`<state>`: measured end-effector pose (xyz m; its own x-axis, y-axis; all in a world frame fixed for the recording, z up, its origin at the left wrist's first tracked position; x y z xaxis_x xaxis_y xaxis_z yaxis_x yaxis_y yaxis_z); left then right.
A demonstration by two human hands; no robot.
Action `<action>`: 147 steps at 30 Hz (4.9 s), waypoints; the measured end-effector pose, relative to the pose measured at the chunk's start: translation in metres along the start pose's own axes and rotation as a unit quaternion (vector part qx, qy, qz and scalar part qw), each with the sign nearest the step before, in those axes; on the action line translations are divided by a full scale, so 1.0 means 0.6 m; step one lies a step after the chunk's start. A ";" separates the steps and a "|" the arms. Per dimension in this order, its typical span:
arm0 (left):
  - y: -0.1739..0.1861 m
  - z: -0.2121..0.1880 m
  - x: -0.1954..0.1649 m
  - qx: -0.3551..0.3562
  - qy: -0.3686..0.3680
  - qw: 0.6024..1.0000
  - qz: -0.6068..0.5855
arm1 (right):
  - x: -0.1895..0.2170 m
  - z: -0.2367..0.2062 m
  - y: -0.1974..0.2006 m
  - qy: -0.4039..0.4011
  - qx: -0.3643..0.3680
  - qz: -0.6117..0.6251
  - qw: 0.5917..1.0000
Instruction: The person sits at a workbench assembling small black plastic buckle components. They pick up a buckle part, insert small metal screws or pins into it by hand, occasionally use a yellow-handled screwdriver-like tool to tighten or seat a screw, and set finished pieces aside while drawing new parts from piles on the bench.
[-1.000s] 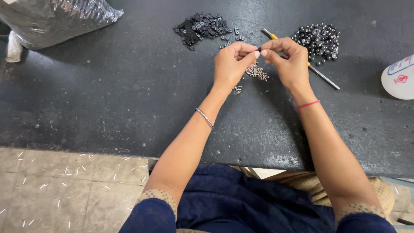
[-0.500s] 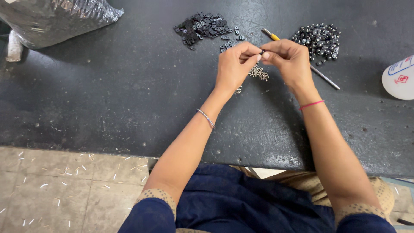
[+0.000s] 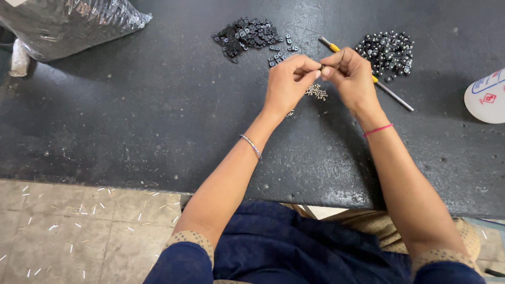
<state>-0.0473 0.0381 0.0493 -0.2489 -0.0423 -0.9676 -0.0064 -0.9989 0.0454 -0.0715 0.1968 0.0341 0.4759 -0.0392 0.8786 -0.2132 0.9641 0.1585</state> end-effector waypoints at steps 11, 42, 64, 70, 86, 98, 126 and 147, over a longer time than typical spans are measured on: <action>-0.005 0.001 0.000 0.016 0.022 1.000 -0.014 | 0.006 0.004 0.011 -0.031 -0.020 0.054 0.998; 0.043 0.047 0.090 0.037 0.166 0.876 -0.450 | 0.039 -0.001 -0.012 0.057 0.084 -0.269 0.958; 0.032 0.044 0.097 0.041 0.112 0.936 -0.332 | 0.040 0.000 0.004 0.066 0.008 -0.270 0.960; 0.029 0.044 0.099 0.033 0.093 0.945 -0.313 | 0.047 0.001 -0.009 0.060 0.018 -0.264 0.962; 0.018 0.030 0.088 0.035 0.141 0.957 -0.252 | 0.108 0.002 -0.017 0.085 -0.053 -0.189 0.977; 0.005 0.027 0.096 0.049 0.167 0.950 -0.259 | 0.124 0.000 -0.021 0.133 -0.045 -0.221 0.965; -0.003 0.023 0.076 0.074 0.112 0.968 -0.210 | 0.069 0.003 -0.020 0.061 0.003 -0.107 0.992; -0.005 0.026 0.108 0.086 0.241 0.878 -0.404 | 0.080 0.008 -0.002 0.039 -0.051 -0.039 0.997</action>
<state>-0.0784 0.0384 -0.0096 0.3428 0.6351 -0.6922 -0.1491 -0.6907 -0.7076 -0.0524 0.1925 0.0782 0.5541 -0.0987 0.8266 -0.0863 0.9808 0.1750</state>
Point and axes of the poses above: each hand's wrist, its own z-axis towards the middle knuckle, its own y-axis out of the back of the hand, x = y × z, the point moved 9 cm from there along z, towards the middle knuckle, and after that the axes turned 10 degrees about y, right-handed, at the moved point
